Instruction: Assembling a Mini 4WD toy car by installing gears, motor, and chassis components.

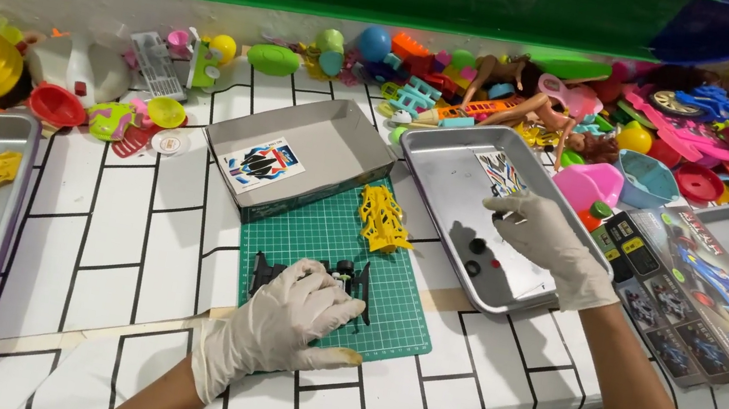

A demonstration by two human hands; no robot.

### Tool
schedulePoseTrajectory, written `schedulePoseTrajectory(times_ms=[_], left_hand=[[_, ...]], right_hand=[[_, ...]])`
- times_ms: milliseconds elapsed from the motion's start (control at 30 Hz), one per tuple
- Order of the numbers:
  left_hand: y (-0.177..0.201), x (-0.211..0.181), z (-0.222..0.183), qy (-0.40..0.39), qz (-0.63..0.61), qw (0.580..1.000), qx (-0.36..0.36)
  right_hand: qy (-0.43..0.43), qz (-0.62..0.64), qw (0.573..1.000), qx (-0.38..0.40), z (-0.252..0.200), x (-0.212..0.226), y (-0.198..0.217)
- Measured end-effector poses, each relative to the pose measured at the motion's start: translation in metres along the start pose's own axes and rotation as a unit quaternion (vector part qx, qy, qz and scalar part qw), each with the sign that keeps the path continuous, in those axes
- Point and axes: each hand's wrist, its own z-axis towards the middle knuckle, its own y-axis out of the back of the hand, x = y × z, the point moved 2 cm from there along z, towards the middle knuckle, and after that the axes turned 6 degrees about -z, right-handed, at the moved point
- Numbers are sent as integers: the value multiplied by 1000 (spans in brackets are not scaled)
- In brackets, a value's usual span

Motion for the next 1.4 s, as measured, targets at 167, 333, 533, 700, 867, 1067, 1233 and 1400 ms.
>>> schedulePoseTrajectory(times_ms=[167,333,533,700,867,1067,1233,1400], left_hand=[[0,0,1,-7,-13,1000,-18],[0,0,0,-3,-16,1000,-10],[1,-1,2,2,-11,1000,-13],[-1,0,3,1,2,1000,-10],[-2,1,2,3,-9,1000,-7],[-3,1,2,8,-5,1000,-2],[-4,0,1,13,-1,1000,5],[-2,0,3,7,-11,1000,-4]], right_hand=[[77,80,992,-52,-32,22,-2],[7,48,999,2,-53,27,-7],[47,60,997,25,-57,15,-20],[62,67,995,28,-57,16,-19],[123,36,991,26,-55,20,-16],[123,-2,992,41,-50,19,-17],[169,-49,983,50,-47,19,-15],[152,-53,985,55,-44,31,-13]])
